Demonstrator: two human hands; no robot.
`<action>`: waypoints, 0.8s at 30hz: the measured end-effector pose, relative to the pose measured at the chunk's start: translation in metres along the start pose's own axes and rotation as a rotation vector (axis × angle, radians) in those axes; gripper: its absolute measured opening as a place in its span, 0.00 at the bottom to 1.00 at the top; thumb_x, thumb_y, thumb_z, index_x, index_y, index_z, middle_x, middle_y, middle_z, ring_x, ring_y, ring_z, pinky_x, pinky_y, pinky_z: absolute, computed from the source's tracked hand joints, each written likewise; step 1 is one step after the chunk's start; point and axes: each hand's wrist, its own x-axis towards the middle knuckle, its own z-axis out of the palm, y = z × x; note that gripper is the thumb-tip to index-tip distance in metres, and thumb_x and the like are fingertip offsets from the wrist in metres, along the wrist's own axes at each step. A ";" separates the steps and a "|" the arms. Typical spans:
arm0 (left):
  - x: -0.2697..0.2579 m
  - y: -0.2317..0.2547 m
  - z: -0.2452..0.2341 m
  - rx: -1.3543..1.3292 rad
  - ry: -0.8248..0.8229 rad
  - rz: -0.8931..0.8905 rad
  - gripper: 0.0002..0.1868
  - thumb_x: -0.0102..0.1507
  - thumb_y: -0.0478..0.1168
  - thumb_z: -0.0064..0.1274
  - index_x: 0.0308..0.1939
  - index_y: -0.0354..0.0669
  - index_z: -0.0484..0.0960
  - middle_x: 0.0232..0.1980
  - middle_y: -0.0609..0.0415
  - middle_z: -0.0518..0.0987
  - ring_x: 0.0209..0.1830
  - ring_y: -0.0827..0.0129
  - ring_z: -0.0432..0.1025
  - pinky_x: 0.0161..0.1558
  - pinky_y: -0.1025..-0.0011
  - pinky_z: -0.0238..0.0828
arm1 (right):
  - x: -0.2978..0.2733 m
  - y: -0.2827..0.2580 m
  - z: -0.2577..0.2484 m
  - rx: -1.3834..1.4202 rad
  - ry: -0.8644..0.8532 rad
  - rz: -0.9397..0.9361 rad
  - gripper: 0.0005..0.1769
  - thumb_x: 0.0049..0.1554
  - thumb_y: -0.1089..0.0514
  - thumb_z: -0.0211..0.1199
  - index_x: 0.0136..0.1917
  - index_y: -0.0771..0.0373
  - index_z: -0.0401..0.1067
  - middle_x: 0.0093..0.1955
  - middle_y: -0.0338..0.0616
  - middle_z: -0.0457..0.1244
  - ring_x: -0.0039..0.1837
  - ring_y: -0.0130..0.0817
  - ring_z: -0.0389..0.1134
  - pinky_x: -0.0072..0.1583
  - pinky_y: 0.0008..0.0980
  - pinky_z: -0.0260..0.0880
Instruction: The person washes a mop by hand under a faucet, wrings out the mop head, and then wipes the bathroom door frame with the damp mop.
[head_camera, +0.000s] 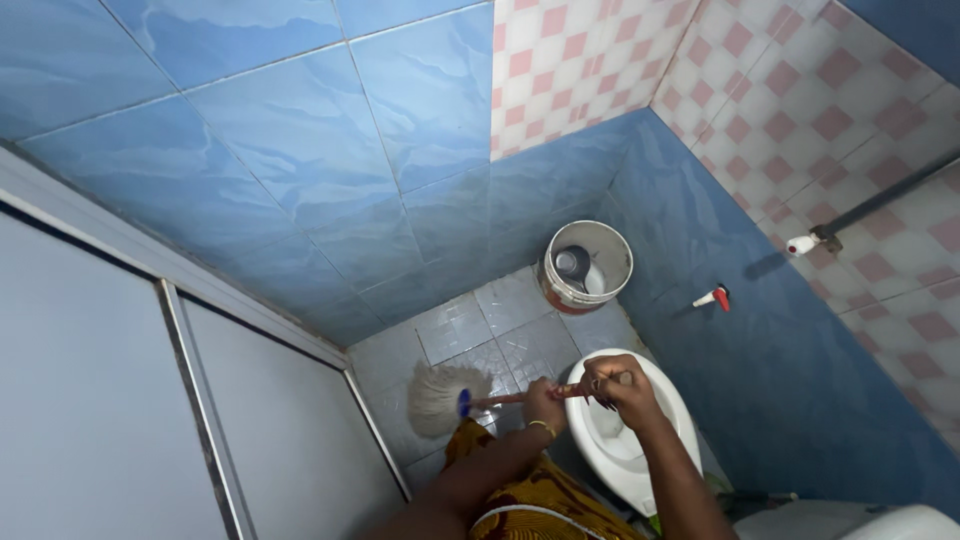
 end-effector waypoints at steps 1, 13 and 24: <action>0.003 0.005 0.007 0.000 -0.001 0.004 0.07 0.60 0.41 0.53 0.34 0.41 0.78 0.39 0.43 0.78 0.40 0.47 0.75 0.43 0.53 0.72 | -0.004 -0.007 0.001 -0.118 -0.006 -0.014 0.13 0.42 0.65 0.54 0.24 0.65 0.51 0.25 0.42 0.51 0.29 0.33 0.51 0.35 0.33 0.52; 0.074 0.014 0.029 -0.375 -0.909 0.558 0.03 0.63 0.36 0.49 0.39 0.41 0.76 0.39 0.53 0.72 0.39 0.64 0.67 0.44 0.66 0.65 | -0.019 0.072 0.026 -0.854 -0.032 0.050 0.12 0.41 0.65 0.60 0.24 0.63 0.57 0.26 0.43 0.57 0.30 0.34 0.57 0.37 0.34 0.60; 0.071 0.063 0.048 0.572 -0.690 0.391 0.21 0.66 0.59 0.46 0.47 0.53 0.88 0.52 0.46 0.83 0.53 0.47 0.77 0.55 0.53 0.72 | -0.016 0.023 -0.042 -0.448 0.395 -0.370 0.10 0.44 0.65 0.57 0.24 0.66 0.61 0.27 0.44 0.61 0.30 0.32 0.61 0.34 0.31 0.59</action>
